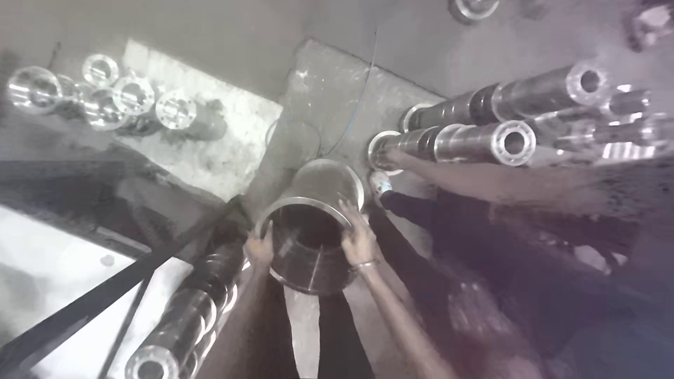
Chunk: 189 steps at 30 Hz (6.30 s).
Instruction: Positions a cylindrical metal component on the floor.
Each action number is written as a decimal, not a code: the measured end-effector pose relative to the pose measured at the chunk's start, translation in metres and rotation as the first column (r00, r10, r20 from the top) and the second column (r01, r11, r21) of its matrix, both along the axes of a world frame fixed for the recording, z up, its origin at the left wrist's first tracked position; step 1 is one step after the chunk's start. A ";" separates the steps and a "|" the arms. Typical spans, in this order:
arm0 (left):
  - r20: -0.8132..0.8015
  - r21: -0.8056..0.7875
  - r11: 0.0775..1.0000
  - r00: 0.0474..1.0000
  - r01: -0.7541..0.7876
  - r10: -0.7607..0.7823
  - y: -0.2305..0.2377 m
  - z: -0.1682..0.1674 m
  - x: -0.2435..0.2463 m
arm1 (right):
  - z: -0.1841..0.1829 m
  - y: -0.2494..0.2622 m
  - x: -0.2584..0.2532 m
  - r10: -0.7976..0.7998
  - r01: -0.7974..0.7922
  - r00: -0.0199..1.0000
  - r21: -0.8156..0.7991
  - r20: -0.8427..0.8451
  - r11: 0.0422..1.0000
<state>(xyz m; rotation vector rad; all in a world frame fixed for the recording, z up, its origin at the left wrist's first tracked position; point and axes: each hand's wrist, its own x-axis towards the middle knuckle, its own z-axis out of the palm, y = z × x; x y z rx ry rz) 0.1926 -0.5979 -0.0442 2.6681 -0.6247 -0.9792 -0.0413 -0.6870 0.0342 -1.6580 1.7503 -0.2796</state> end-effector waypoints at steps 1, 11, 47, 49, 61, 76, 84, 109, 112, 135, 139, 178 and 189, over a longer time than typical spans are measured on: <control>-0.009 0.008 1.000 1.000 -0.008 0.008 -0.003 0.001 0.000 | -0.002 0.000 0.000 -0.004 0.004 1.000 -0.017 0.008 1.000; -0.030 0.002 1.000 1.000 -0.007 0.007 -0.002 0.003 -0.002 | 0.002 0.006 -0.003 -0.019 0.020 0.999 -0.022 0.028 1.000; -0.031 0.099 0.989 0.993 -0.108 0.111 -0.009 0.000 0.018 | -0.002 -0.023 0.031 0.121 -0.121 0.992 -0.032 -0.021 0.992; -0.013 0.099 0.989 0.994 -0.109 0.111 -0.008 -0.001 0.019 | -0.007 -0.021 0.031 0.121 -0.121 0.993 0.009 -0.011 0.993; -0.035 0.081 0.981 0.983 -0.178 0.181 0.005 -0.009 0.034 | -0.003 -0.020 0.060 0.181 -0.182 0.983 -0.011 -0.030 0.983; -0.086 0.133 0.932 0.933 -0.337 0.349 0.005 -0.010 0.023 | -0.002 -0.049 0.060 0.279 -0.276 0.959 0.060 -0.051 0.959; -0.089 0.150 0.954 0.957 -0.260 0.275 -0.008 0.000 0.017 | 0.005 -0.054 0.044 0.204 -0.203 0.979 0.080 0.000 0.976; -0.135 0.071 0.885 0.875 -0.460 0.466 -0.011 -0.016 0.044 | -0.017 -0.001 0.074 -0.098 0.096 0.995 -0.070 -0.016 0.993; -0.166 0.090 0.872 0.856 -0.482 0.490 -0.010 -0.017 0.041 | -0.016 -0.023 0.078 -0.025 0.024 1.000 -0.056 -0.019 0.998; -0.085 -0.107 0.965 0.965 0.238 -0.247 -0.206 0.006 0.162 | 0.010 -0.234 0.149 0.239 -0.253 0.967 0.246 0.086 0.936; -0.049 -0.082 0.989 0.991 0.120 -0.125 -0.215 -0.005 0.176 | 0.010 -0.146 0.130 -0.229 0.207 0.952 0.126 0.205 0.970; -0.348 -0.214 0.964 0.934 -0.156 0.074 -0.340 -0.015 0.311 | -0.007 -0.459 0.326 0.501 -0.499 0.857 0.444 0.121 0.744; -0.027 -0.122 0.975 0.981 0.186 -0.191 -0.417 -0.015 0.282 | 0.001 -0.408 0.268 0.127 -0.133 0.985 0.046 0.113 0.990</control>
